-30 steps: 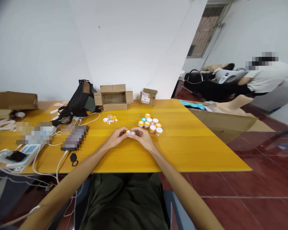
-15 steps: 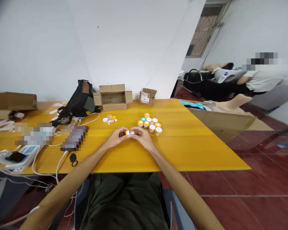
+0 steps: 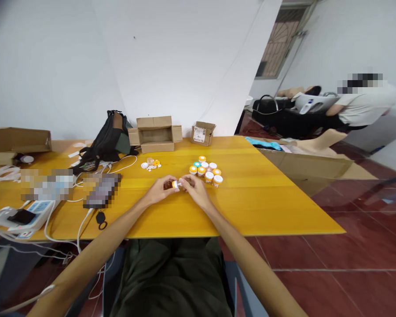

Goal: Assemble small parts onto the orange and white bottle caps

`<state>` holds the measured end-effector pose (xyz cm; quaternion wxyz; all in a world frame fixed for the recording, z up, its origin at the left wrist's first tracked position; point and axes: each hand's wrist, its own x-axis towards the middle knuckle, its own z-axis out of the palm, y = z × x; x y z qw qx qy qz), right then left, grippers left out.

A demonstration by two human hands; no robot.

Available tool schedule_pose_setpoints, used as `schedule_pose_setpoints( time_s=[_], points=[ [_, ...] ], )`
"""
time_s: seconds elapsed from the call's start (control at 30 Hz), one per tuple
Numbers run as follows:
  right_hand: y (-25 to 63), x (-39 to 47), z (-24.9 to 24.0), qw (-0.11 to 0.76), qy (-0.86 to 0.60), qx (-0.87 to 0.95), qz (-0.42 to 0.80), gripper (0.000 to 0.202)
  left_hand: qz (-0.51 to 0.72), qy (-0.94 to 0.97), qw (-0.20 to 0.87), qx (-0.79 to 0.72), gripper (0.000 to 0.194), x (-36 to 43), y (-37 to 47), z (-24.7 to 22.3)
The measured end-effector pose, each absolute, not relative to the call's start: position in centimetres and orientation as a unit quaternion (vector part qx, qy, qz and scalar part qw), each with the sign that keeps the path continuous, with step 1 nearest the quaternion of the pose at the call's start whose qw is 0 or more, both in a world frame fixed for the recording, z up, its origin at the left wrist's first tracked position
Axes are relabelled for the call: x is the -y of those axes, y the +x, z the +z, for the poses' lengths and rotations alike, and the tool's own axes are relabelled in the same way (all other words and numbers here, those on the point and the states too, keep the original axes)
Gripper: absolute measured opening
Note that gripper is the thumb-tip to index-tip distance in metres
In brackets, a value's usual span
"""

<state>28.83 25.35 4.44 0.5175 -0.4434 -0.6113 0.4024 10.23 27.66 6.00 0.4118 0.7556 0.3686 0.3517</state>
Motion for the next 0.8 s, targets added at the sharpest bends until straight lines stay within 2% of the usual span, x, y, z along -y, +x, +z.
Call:
schedule_pose_setpoints(
  time_s=[0.13,0.3,0.4,0.53,0.67,0.8],
  points=[
    [28.62,-25.29,4.33,0.517,-0.422,0.644,0.375,0.035,0.358,0.752,0.416,-0.365,0.028,-27.61,10.2,6.06],
    [28.42,-25.44,3.97,0.538,-0.414,0.636,0.366,0.049,0.359,0.75,0.418,-0.367,0.03,-27.6,10.22,6.06],
    [28.48,-25.61,3.82,0.507,-0.455,0.639,0.357,0.037,0.357,0.749,0.419,-0.368,0.032,-27.67,10.2,6.01],
    [28.61,-25.39,3.96,0.496,-0.444,0.664,0.341,0.035,0.362,0.745,0.422,-0.367,0.03,-27.79,10.15,6.03],
    [28.53,-25.27,3.92,0.521,-0.426,0.654,0.345,0.051,0.372,0.742,0.416,-0.372,0.032,-27.87,10.1,6.02],
    [28.48,-25.53,3.89,0.505,-0.454,0.633,0.371,0.04,0.362,0.744,0.422,-0.37,0.033,-27.92,10.01,5.92]
  ],
)
